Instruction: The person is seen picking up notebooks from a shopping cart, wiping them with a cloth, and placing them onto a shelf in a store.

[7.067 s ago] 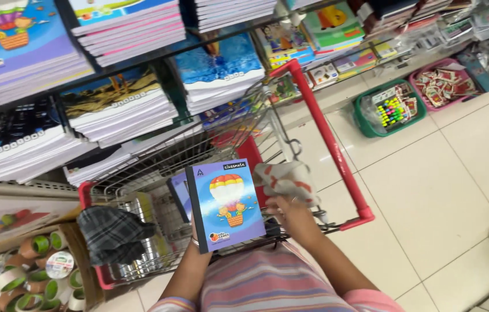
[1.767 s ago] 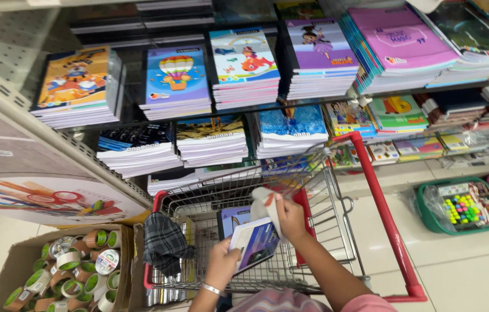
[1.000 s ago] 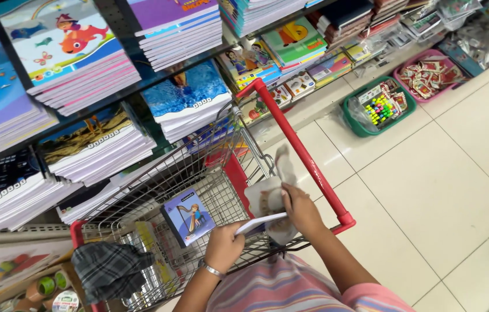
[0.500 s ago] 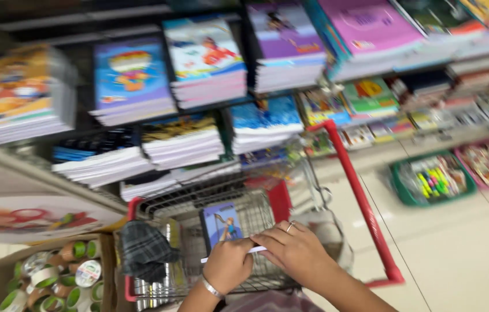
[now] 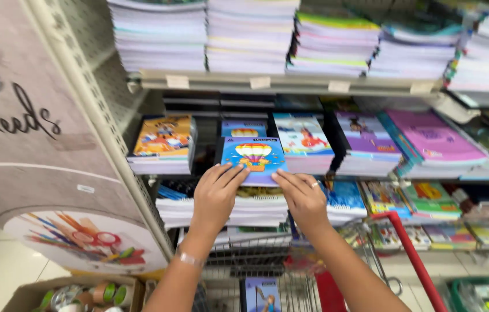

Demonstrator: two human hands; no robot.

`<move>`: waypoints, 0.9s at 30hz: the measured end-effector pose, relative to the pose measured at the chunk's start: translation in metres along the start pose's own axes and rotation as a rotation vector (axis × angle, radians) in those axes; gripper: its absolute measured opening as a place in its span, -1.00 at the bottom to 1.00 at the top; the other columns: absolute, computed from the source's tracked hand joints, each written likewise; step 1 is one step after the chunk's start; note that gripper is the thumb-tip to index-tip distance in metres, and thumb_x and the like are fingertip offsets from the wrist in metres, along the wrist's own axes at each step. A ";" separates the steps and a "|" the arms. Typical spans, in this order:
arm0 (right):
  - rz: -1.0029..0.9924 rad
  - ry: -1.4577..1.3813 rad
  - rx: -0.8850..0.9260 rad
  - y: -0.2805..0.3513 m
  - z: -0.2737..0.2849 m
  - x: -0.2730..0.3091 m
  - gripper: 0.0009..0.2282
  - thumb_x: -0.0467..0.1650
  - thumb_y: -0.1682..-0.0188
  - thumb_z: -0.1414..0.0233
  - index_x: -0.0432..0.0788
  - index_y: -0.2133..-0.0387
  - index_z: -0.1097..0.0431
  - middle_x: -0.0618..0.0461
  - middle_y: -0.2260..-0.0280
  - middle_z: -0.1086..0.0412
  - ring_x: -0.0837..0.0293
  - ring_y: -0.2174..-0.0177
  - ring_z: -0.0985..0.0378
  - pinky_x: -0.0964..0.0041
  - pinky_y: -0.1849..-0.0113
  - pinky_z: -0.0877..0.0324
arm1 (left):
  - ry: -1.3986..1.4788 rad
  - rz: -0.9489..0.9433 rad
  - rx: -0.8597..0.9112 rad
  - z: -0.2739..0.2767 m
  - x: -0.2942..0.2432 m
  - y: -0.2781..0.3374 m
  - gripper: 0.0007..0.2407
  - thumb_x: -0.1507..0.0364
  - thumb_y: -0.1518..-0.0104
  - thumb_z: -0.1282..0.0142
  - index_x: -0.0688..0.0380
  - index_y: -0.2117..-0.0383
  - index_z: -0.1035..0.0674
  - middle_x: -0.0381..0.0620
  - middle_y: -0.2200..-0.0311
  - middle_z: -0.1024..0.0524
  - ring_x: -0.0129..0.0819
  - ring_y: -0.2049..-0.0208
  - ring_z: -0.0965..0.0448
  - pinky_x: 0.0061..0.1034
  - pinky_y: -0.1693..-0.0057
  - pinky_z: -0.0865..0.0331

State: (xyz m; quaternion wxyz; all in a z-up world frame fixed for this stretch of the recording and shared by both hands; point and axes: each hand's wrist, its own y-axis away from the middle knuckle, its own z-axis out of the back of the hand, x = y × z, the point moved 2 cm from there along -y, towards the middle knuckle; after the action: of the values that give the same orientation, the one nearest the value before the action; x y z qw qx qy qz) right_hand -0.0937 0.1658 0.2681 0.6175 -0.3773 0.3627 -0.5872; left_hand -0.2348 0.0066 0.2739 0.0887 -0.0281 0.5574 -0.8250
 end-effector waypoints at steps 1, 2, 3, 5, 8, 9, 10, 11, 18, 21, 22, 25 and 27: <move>0.020 0.008 -0.010 -0.003 -0.015 -0.008 -0.67 -0.55 0.14 -0.16 -0.08 0.08 -0.53 0.04 0.08 -0.55 0.00 0.23 -0.53 0.19 0.16 -0.46 | -0.004 -0.006 -0.023 -0.010 0.015 0.001 -0.76 0.58 -0.06 -0.17 0.09 0.13 -0.67 -0.15 0.12 -0.64 -0.15 0.03 -0.58 -0.21 -0.18 -0.42; 0.008 0.013 0.001 -0.008 -0.032 -0.018 -0.67 -0.55 0.13 -0.15 -0.07 0.06 -0.52 0.03 0.06 -0.54 -0.01 0.22 -0.53 0.17 0.15 -0.46 | 0.003 -0.032 -0.041 -0.021 0.031 -0.001 -0.75 0.59 -0.04 -0.17 0.09 0.15 -0.67 -0.15 0.13 -0.64 -0.15 0.05 -0.59 -0.23 -0.16 -0.44; -0.004 0.018 0.011 -0.013 -0.050 -0.028 -0.66 -0.55 0.12 -0.15 -0.07 0.05 -0.52 0.02 0.05 -0.53 -0.02 0.20 -0.54 0.15 0.14 -0.46 | 0.009 -0.059 -0.059 -0.032 0.047 -0.003 -0.75 0.60 -0.01 -0.16 0.10 0.17 -0.67 -0.15 0.13 -0.65 -0.16 0.06 -0.59 -0.24 -0.13 -0.45; -0.008 0.033 0.049 -0.015 -0.074 -0.040 -0.65 -0.55 0.12 -0.13 -0.06 0.03 -0.50 0.02 0.04 -0.52 -0.03 0.18 -0.54 0.13 0.13 -0.46 | 0.003 -0.076 -0.044 -0.056 0.076 0.005 -0.76 0.59 -0.03 -0.16 0.11 0.17 -0.67 -0.14 0.13 -0.64 -0.15 0.05 -0.59 -0.24 -0.15 -0.44; -0.050 0.091 0.185 -0.009 -0.099 -0.059 -0.60 -0.56 0.11 -0.09 -0.06 -0.03 -0.46 0.02 0.00 -0.49 -0.04 0.13 -0.53 0.12 0.12 -0.47 | -0.001 -0.085 0.041 -0.093 0.107 0.019 -0.75 0.57 -0.04 -0.15 0.11 0.13 -0.65 -0.12 0.09 -0.63 -0.14 -0.01 -0.57 -0.24 -0.20 -0.40; -0.079 0.126 0.274 -0.007 -0.106 -0.065 -0.57 -0.57 0.12 -0.06 -0.05 -0.07 -0.42 0.03 -0.04 -0.47 -0.04 0.10 -0.53 0.12 0.11 -0.47 | -0.012 -0.082 0.105 -0.106 0.116 0.023 -0.73 0.56 -0.04 -0.13 0.11 0.10 -0.65 -0.11 0.06 -0.62 -0.13 -0.06 -0.55 -0.24 -0.24 -0.37; -0.085 0.130 0.274 -0.005 -0.111 -0.069 -0.57 -0.57 0.12 -0.06 -0.05 -0.07 -0.42 0.03 -0.04 -0.47 -0.04 0.10 -0.53 0.12 0.11 -0.47 | -0.006 -0.086 0.107 -0.110 0.119 0.025 -0.73 0.56 -0.04 -0.13 0.11 0.10 -0.65 -0.11 0.06 -0.62 -0.13 -0.06 -0.55 -0.24 -0.24 -0.37; -0.099 0.184 0.348 -0.001 -0.116 -0.073 -0.52 -0.59 0.14 -0.04 -0.06 -0.11 -0.38 0.03 -0.08 -0.43 -0.03 0.07 -0.51 0.12 0.10 -0.47 | -0.001 -0.086 0.178 -0.116 0.122 0.026 -0.72 0.48 -0.07 -0.14 0.13 0.06 -0.62 -0.07 0.02 -0.58 -0.10 -0.12 -0.49 -0.20 -0.28 -0.30; -0.053 0.480 0.506 0.020 -0.140 -0.076 -0.40 -0.57 0.18 -0.04 -0.11 -0.24 -0.22 0.03 -0.18 -0.32 -0.03 0.03 -0.46 0.14 0.13 -0.43 | 0.058 0.000 0.325 -0.130 0.127 0.038 -0.64 0.26 -0.22 -0.04 0.12 -0.11 -0.54 -0.05 -0.13 -0.49 -0.08 -0.24 -0.34 -0.11 -0.36 -0.08; -0.089 0.488 0.514 0.015 -0.131 -0.065 -0.37 -0.57 0.20 -0.03 -0.16 -0.26 -0.18 -0.01 -0.22 -0.28 -0.05 0.09 -0.47 0.08 0.12 -0.40 | 0.004 0.024 0.332 -0.143 0.127 0.048 -0.66 0.30 -0.26 -0.01 0.09 -0.13 -0.51 -0.06 -0.16 -0.48 -0.07 -0.27 -0.32 -0.07 -0.39 -0.06; -0.098 0.481 0.533 0.016 -0.129 -0.060 -0.37 -0.57 0.20 -0.03 -0.16 -0.26 -0.18 -0.01 -0.22 -0.28 -0.05 0.09 -0.47 0.08 0.12 -0.40 | 0.013 0.035 0.348 -0.131 0.117 0.042 -0.66 0.30 -0.26 -0.01 0.09 -0.13 -0.51 -0.06 -0.16 -0.48 -0.07 -0.27 -0.32 -0.07 -0.39 -0.06; -0.180 0.354 0.438 0.029 -0.122 -0.047 -0.41 -0.53 0.15 -0.04 -0.19 -0.26 -0.19 -0.16 -0.20 -0.28 -0.12 0.14 -0.45 0.02 0.13 -0.38 | -0.061 0.009 0.196 -0.104 0.088 0.037 -0.61 0.33 -0.21 -0.03 0.14 -0.17 -0.47 0.15 -0.17 -0.44 0.06 -0.27 -0.29 0.01 -0.35 -0.02; -0.241 0.197 0.220 0.048 -0.116 -0.038 -0.53 -0.48 0.03 -0.05 -0.20 -0.21 -0.24 -0.25 -0.08 -0.33 -0.19 0.13 -0.44 -0.01 0.10 -0.36 | 0.046 0.043 0.021 -0.098 0.071 0.053 -0.65 0.40 -0.28 -0.02 0.20 -0.18 -0.43 0.17 -0.19 -0.42 0.09 -0.28 -0.31 0.03 -0.39 -0.07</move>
State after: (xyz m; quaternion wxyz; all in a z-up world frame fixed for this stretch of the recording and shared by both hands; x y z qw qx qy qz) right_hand -0.1767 0.2005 0.1730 0.5418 -0.2890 0.3072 -0.7270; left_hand -0.3131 0.0643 0.1844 0.0941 0.0037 0.5512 -0.8291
